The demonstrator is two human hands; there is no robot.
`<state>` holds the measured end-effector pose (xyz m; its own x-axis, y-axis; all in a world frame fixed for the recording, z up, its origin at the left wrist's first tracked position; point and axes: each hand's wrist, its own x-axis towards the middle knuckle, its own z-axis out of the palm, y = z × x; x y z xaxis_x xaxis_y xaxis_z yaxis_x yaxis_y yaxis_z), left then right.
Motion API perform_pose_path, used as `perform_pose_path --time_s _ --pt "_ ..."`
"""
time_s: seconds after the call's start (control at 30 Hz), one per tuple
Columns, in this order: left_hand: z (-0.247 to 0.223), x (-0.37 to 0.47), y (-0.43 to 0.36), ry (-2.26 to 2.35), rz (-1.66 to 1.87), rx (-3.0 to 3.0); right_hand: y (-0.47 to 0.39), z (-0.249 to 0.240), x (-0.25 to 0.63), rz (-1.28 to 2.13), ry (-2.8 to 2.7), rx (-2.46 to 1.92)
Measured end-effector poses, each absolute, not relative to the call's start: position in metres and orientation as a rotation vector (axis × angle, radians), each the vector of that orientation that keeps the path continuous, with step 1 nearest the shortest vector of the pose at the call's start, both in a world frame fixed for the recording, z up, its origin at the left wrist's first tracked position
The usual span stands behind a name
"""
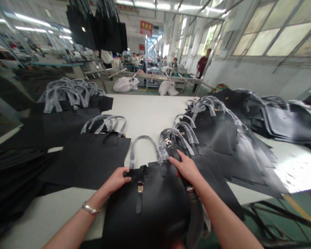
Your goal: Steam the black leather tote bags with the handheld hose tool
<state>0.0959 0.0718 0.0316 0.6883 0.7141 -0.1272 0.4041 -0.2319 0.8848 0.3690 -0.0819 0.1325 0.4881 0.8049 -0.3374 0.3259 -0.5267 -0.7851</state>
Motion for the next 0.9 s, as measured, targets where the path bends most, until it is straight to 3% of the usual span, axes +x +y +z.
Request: perform_pose_path --time_s 0.37,0.67,0.77,0.9 --pt "0.052 0.092 0.079 0.924 0.251 1.888 -0.144 0.125 0.408 1.256 -0.791 -2.08" --pt "0.059 0.09 0.076 0.953 0.229 1.771 -0.117 0.119 0.403 0.91 -0.801 -2.091" --pt "0.087 0.073 0.076 0.919 0.278 1.443 -0.131 0.124 0.398 0.996 -0.814 -2.047" --pt "0.165 0.04 0.079 0.961 0.532 1.268 -0.154 0.128 0.392 1.079 -0.841 -1.977"
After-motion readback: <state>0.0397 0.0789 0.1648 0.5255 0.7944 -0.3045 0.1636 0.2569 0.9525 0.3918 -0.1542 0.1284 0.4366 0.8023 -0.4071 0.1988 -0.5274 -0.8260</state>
